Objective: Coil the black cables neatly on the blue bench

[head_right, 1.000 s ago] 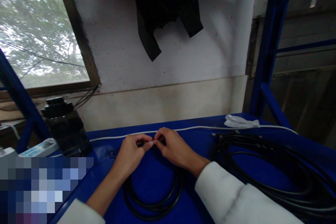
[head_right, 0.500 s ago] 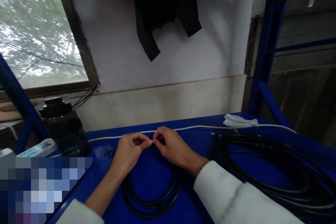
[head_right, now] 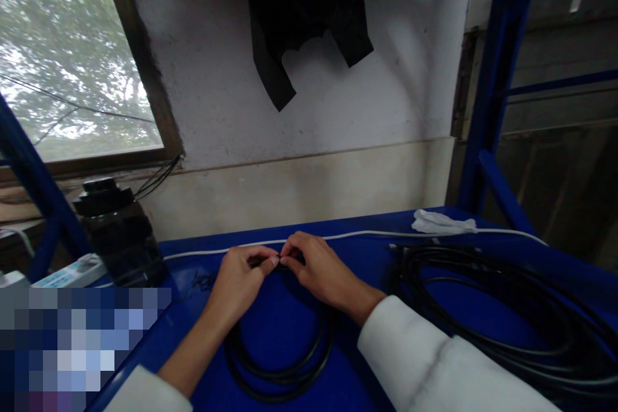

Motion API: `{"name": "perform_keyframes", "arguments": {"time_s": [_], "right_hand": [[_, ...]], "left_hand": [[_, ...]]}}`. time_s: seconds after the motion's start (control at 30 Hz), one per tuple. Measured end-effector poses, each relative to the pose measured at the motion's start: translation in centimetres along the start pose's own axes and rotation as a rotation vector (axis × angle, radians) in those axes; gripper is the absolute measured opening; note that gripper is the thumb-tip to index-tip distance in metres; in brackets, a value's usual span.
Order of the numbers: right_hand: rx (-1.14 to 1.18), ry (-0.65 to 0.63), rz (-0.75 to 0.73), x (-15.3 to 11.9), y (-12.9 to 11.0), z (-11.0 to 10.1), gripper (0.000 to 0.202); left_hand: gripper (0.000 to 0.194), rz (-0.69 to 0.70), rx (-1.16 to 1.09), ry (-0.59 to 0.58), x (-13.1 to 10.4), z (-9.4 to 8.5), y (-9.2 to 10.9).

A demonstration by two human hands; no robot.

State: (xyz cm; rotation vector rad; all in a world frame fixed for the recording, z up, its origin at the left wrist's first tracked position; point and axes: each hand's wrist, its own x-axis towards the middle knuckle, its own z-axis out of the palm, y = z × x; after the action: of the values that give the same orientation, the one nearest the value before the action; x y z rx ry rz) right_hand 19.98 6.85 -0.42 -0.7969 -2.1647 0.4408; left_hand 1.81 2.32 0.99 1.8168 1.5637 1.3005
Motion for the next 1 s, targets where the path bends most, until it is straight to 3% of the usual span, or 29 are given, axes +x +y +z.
{"name": "perform_keyframes", "arguments": {"time_s": [0.67,1.0], "right_hand": [[0.080,0.046,0.071,0.24,-1.03,0.10,0.011],[0.038,0.051,0.014,0.11,-0.81,0.12,0.009]], "left_hand": [[0.012,0.099,0.022,0.035,-0.04,0.47,-0.19],[0.013,0.101,-0.025,0.038,0.15,0.48,-0.48]]}}
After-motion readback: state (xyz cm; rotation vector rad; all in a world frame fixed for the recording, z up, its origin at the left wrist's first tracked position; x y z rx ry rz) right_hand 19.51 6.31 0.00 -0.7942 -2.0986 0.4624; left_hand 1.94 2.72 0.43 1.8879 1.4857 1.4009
